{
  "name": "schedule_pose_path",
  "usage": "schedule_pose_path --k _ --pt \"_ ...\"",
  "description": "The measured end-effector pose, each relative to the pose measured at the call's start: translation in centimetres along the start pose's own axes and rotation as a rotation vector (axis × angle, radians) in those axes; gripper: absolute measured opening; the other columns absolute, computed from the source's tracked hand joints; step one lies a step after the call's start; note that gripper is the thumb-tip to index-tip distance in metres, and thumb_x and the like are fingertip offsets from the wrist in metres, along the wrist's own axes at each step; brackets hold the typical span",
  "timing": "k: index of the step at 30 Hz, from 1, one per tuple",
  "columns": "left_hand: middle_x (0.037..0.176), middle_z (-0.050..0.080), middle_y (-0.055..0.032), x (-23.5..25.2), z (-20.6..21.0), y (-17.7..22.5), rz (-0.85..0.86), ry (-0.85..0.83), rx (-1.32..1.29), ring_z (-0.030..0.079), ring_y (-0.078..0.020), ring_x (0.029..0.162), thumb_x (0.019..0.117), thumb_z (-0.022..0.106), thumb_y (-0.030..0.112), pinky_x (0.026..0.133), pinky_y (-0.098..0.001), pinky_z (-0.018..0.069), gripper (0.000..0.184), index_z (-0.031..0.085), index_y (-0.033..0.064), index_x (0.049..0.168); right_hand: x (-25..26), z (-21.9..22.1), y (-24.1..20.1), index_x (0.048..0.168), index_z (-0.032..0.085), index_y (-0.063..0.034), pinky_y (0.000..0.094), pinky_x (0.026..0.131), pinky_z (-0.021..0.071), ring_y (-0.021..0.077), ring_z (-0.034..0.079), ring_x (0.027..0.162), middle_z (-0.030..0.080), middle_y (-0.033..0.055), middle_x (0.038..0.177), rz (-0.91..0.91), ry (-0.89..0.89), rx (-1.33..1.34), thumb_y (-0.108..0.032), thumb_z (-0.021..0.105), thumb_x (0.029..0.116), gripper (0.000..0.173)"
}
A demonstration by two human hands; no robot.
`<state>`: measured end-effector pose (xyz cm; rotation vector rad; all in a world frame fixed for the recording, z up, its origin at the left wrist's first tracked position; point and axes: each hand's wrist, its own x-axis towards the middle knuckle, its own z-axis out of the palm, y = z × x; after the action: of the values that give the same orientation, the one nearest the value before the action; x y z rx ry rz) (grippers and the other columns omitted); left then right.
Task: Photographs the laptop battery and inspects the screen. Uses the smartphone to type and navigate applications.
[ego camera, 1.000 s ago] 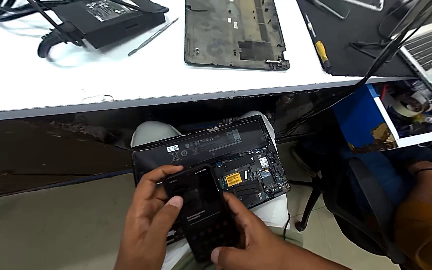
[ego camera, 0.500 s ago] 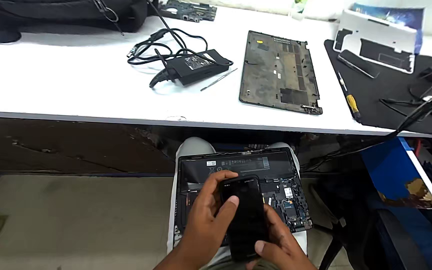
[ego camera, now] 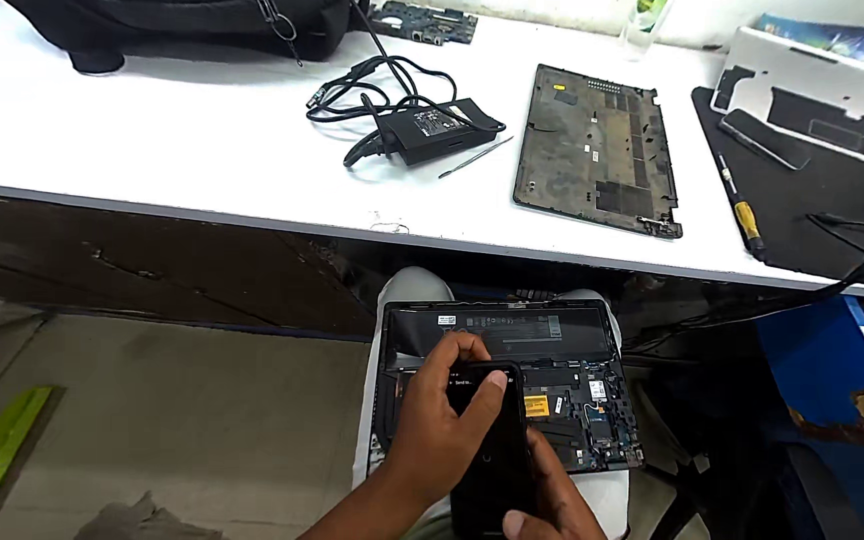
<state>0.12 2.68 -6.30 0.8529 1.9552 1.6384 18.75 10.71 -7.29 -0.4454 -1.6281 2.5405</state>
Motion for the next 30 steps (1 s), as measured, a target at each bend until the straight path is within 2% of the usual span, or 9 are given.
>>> schedule_pose_path --k 4,9,12,16,19,21,25,28,30 --pt "0.096 0.066 0.0031 -0.17 -0.01 -0.07 -0.028 0.018 -0.012 0.067 -0.0135 0.082 0.0940 0.070 0.042 0.066 -0.0313 0.0610 0.028 0.063 0.0221 0.112 0.12 0.11 0.03 0.153 0.020 0.0052 0.0554 0.080 0.0651 0.0348 0.066 0.117 0.058 0.0201 0.136 0.001 -0.006 -0.006 -0.008 0.060 0.0985 0.069" --pt "0.098 0.065 0.0047 -0.16 -0.29 -0.02 -0.009 0.005 0.005 0.065 -0.0117 0.088 0.0990 0.060 0.039 0.072 -0.0288 0.0578 0.023 0.063 0.0217 0.114 0.12 0.08 0.00 0.152 0.021 0.0049 0.0548 0.080 0.0654 0.0346 0.067 0.116 0.058 0.0199 0.135 0.008 -0.005 -0.022 -0.009 0.060 0.0987 0.068" --pt "0.098 0.064 0.0042 -0.21 -0.32 -0.04 -0.012 -0.001 0.000 0.065 -0.0120 0.088 0.0994 0.059 0.039 0.071 -0.0285 0.0577 0.023 0.062 0.0218 0.115 0.12 0.03 -0.04 0.153 0.020 0.0044 0.0556 0.080 0.0651 0.0348 0.066 0.117 0.058 0.0199 0.135 0.013 -0.011 -0.007 -0.007 0.059 0.0985 0.068" --pt "0.095 0.065 0.0030 -0.25 -0.05 0.05 -0.047 0.020 -0.010 0.066 -0.0132 0.082 0.0937 0.071 0.038 0.066 -0.0298 0.0597 0.027 0.062 0.0224 0.113 0.17 0.09 -0.01 0.152 0.022 0.0042 0.0545 0.079 0.0656 0.0337 0.067 0.115 0.059 0.0190 0.134 0.000 -0.006 -0.024 -0.007 0.060 0.0978 0.067" --pt "0.093 0.068 -0.0005 -0.20 0.13 0.21 -0.099 0.031 -0.050 0.069 -0.0175 0.075 0.0905 0.077 0.035 0.059 -0.0327 0.0627 0.031 0.062 0.0222 0.113 0.28 0.10 0.05 0.151 0.021 0.0036 0.0557 0.078 0.0657 0.0370 0.067 0.115 0.059 0.0204 0.134 -0.005 -0.023 0.000 -0.003 0.059 0.0972 0.066" --pt "0.094 0.067 -0.0011 -0.21 -0.06 0.17 -0.082 0.012 -0.064 0.069 -0.0178 0.077 0.0945 0.071 0.039 0.061 -0.0331 0.0623 0.029 0.061 0.0215 0.115 0.28 0.06 -0.06 0.152 0.021 0.0029 0.0572 0.078 0.0653 0.0380 0.067 0.115 0.059 0.0205 0.134 0.010 -0.029 0.013 -0.003 0.058 0.0976 0.066" --pt "0.097 0.064 -0.0011 -0.13 -0.55 -0.11 -0.036 -0.018 -0.067 0.066 -0.0177 0.083 0.1034 0.051 0.042 0.066 -0.0340 0.0598 0.029 0.062 0.0186 0.116 0.30 0.00 -0.34 0.153 0.020 0.0018 0.0571 0.077 0.0656 0.0383 0.067 0.115 0.059 0.0201 0.135 0.032 -0.030 0.013 -0.005 0.058 0.0982 0.066" --pt "0.100 0.064 -0.0010 -0.09 -0.69 -0.21 -0.026 -0.022 -0.066 0.066 -0.0178 0.088 0.1052 0.046 0.037 0.070 -0.0341 0.0595 0.028 0.063 0.0178 0.116 0.37 -0.04 -0.38 0.153 0.020 0.0020 0.0572 0.076 0.0656 0.0384 0.067 0.115 0.059 0.0203 0.135 0.032 -0.032 0.023 -0.005 0.057 0.0987 0.066" --pt "0.100 0.064 -0.0010 -0.12 -0.67 -0.15 -0.034 -0.019 -0.066 0.065 -0.0175 0.087 0.1045 0.047 0.035 0.069 -0.0334 0.0589 0.026 0.063 0.0181 0.116 0.36 -0.04 -0.41 0.153 0.020 0.0018 0.0566 0.076 0.0657 0.0379 0.067 0.115 0.059 0.0201 0.135 0.036 -0.035 0.023 -0.006 0.057 0.0991 0.066"
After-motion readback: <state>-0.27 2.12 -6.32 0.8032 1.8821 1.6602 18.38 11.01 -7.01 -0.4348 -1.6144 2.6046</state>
